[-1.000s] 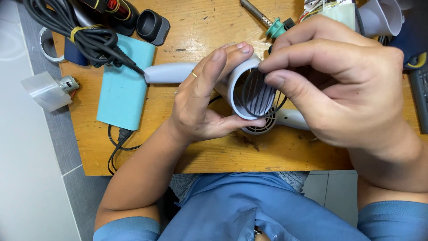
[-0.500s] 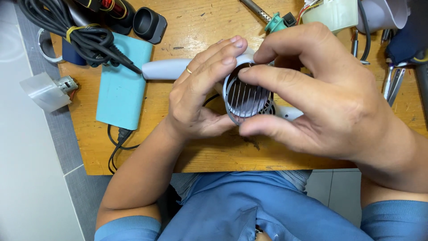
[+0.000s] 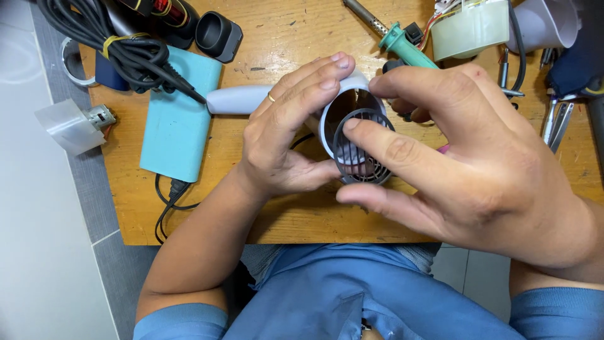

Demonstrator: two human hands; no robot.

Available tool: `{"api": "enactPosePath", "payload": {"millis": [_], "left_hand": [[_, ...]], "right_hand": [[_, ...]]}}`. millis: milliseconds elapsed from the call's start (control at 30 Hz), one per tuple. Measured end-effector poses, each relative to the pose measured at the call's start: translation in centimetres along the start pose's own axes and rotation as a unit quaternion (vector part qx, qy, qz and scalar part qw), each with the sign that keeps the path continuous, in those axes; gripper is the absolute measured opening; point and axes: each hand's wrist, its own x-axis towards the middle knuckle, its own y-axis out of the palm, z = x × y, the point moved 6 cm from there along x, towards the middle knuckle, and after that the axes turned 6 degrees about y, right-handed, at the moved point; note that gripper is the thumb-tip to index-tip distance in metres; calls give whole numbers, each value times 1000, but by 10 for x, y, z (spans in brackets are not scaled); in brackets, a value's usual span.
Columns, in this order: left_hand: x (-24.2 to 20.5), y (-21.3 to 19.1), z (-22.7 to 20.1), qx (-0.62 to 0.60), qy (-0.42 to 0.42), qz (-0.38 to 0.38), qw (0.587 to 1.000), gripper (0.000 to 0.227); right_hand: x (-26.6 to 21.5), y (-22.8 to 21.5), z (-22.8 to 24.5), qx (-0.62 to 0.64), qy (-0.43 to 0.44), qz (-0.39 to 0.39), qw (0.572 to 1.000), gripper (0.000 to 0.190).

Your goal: Repairing a hair dryer by disassembling the housing and soldering internal components

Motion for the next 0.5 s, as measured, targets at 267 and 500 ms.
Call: {"api": "enactPosePath", "payload": {"millis": [267, 500], "left_hand": [[1, 1, -1, 17, 0, -10, 1000, 71], [2, 0, -1, 8, -2, -13, 1000, 73]], "right_hand": [[-1, 3, -3, -21, 4, -38, 999, 55], [2, 7, -7, 44, 8, -61, 997, 58]]}}
